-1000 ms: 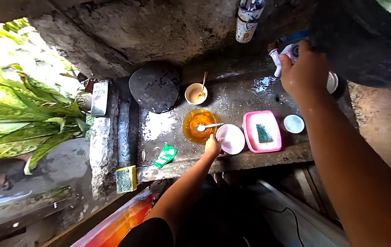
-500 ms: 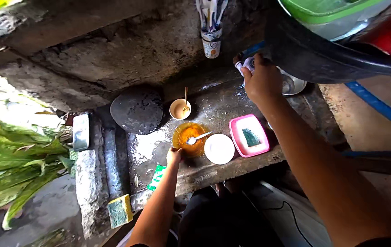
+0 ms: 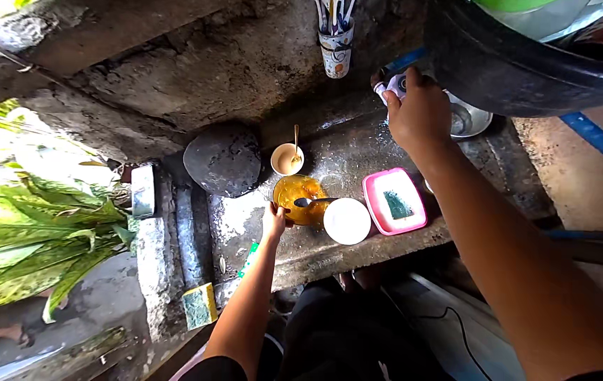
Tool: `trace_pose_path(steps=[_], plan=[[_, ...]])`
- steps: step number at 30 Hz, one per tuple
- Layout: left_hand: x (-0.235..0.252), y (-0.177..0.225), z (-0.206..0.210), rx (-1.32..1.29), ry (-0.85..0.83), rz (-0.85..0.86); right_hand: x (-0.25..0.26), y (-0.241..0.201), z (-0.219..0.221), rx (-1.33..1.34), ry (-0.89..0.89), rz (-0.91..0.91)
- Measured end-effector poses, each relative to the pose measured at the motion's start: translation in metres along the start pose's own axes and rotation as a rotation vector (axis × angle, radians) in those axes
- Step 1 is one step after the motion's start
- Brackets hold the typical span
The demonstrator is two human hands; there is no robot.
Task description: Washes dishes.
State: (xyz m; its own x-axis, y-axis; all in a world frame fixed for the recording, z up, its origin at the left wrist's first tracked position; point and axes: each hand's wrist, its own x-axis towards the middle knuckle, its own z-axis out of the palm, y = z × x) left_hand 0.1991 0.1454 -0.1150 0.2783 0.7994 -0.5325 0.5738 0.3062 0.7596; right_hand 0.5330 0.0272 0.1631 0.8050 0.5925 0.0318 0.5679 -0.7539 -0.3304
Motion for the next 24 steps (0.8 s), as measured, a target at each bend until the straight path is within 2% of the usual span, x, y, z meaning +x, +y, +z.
trace_pose_path(steps=[8, 10, 12, 14, 17, 20, 22, 24], plan=[[0.003, 0.002, -0.007, 0.061, -0.002, 0.025, -0.001, 0.004, 0.002, 0.036, 0.046, -0.026], [0.006, -0.008, -0.007, 0.016, -0.003, 0.04, -0.001, 0.017, 0.015, 0.216, 0.151, -0.067], [0.009, -0.022, -0.005, -0.055, -0.011, 0.067, -0.01, 0.03, 0.049, 0.58, 0.25, -0.085], [0.013, -0.032, -0.001, -0.13, -0.017, 0.08, -0.038, 0.031, 0.093, 0.718, 0.125, -0.028], [0.018, -0.043, 0.006, -0.212, -0.017, 0.076, -0.069, 0.014, 0.182, 0.474, -0.278, -0.049], [0.019, -0.041, 0.016, -0.286, -0.026, 0.042, -0.074, -0.009, 0.248, 0.21, -0.677, -0.041], [0.017, -0.032, 0.019, -0.306, -0.028, 0.049, -0.074, -0.019, 0.26, 0.166, -0.782, -0.051], [0.019, -0.021, 0.021, -0.313, -0.048, 0.082, -0.069, -0.023, 0.253, 0.157, -0.777, -0.072]])
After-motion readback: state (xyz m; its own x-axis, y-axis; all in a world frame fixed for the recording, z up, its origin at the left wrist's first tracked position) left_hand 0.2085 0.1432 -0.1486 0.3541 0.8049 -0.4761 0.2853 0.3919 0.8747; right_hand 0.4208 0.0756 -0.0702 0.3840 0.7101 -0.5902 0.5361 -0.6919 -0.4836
